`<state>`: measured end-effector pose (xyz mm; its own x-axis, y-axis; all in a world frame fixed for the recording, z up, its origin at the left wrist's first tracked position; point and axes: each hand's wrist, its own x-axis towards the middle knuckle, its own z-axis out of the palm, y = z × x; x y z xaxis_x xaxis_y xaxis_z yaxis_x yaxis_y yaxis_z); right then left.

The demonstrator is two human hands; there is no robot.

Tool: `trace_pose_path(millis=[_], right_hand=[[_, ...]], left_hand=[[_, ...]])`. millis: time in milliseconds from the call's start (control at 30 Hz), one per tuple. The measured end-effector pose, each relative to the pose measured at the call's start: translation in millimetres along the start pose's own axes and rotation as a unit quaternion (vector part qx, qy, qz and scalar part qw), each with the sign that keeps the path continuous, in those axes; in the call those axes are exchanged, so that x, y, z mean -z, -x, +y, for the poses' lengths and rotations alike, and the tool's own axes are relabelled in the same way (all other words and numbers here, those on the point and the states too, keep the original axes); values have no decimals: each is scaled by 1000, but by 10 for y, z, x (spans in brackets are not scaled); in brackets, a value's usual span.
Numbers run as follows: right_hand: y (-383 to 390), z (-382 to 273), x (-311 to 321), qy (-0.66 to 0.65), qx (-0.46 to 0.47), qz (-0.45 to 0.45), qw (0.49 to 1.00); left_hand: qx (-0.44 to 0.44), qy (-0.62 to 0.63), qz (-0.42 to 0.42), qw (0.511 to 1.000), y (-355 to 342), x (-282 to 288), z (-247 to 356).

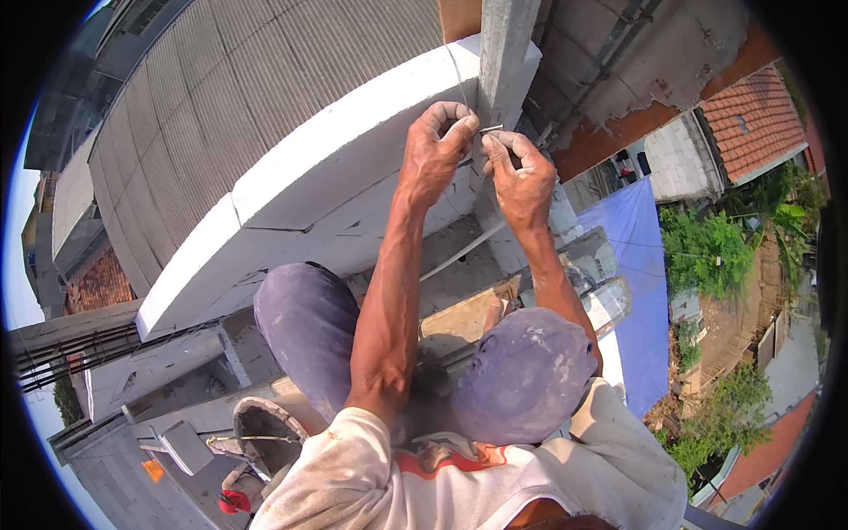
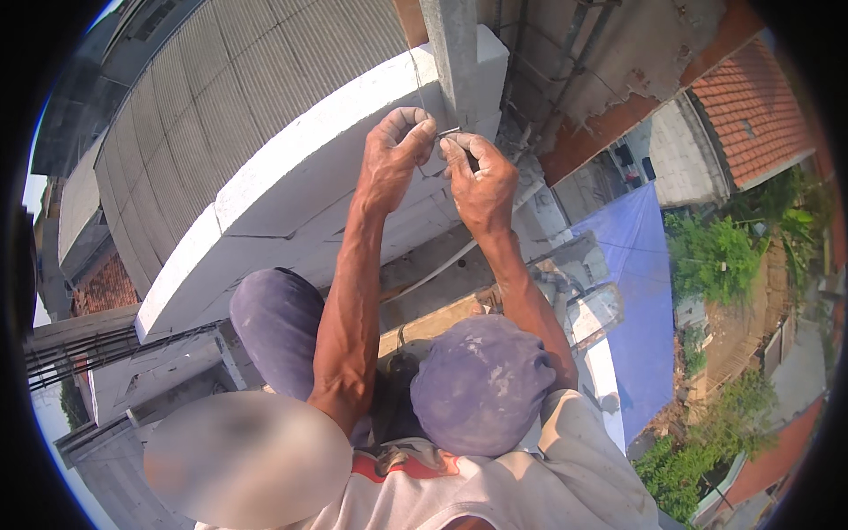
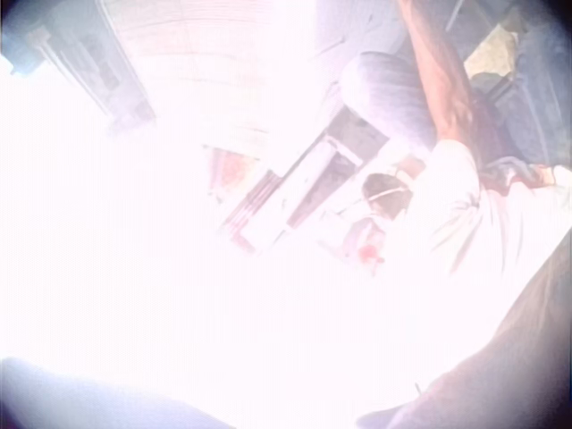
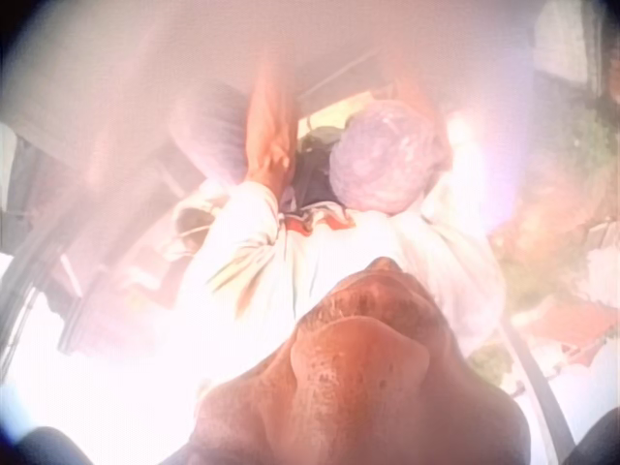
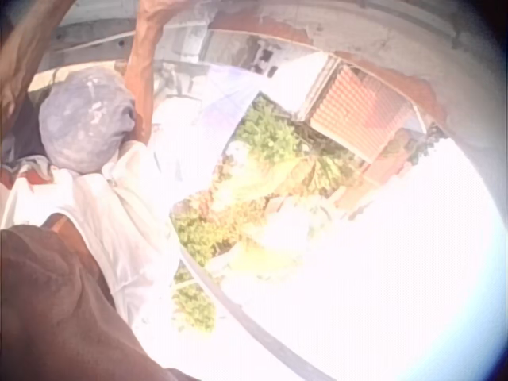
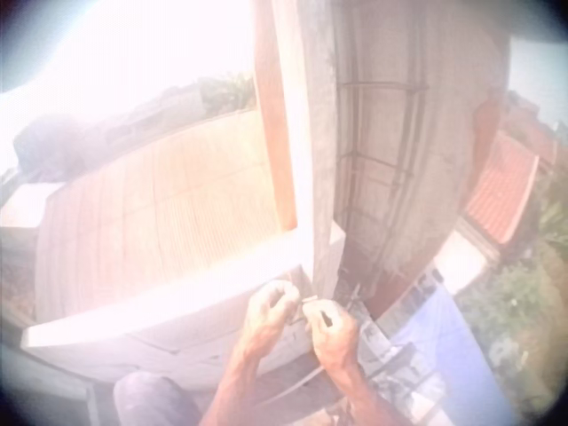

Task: The person applies mortar to a roof structure using a trowel and places white rectangular tiles into the gaps. They use a hammer to tap the tiles into position and secure them with nails. The person also handles a bucket of mortar and uses a string line for alignment.

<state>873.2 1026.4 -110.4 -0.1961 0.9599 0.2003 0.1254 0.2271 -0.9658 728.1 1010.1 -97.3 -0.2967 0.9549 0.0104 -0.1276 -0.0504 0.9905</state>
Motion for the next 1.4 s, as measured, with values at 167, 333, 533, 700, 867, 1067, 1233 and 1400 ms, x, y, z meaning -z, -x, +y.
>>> trace_pose_path(millis=[167,333,533,700,867,1067,1233,1400], right_hand=[[-85,-34,75,102,89,-24,990],[-104,-81,61,122,140,-31,982],[-134,-11,71,224,234,-42,945],[-134,-86,111,297,256,-90,916],[-326,-258,194,364,355,-160,846],[-819,-274,335,259,379,-217,861],[-775,16,310,63,52,-230,970],[-365,192,73,-49,-118,-157,979]], left_hand=[[5,-118,0,993,70,18,93],[7,-174,-13,985,150,93,136],[-128,-363,59,921,143,22,43],[-198,-418,112,879,157,-62,67],[-168,-481,111,853,152,-50,199],[-209,-380,37,900,3,133,142],[-193,-335,26,922,5,133,81],[-192,-318,77,925,63,77,-79]])
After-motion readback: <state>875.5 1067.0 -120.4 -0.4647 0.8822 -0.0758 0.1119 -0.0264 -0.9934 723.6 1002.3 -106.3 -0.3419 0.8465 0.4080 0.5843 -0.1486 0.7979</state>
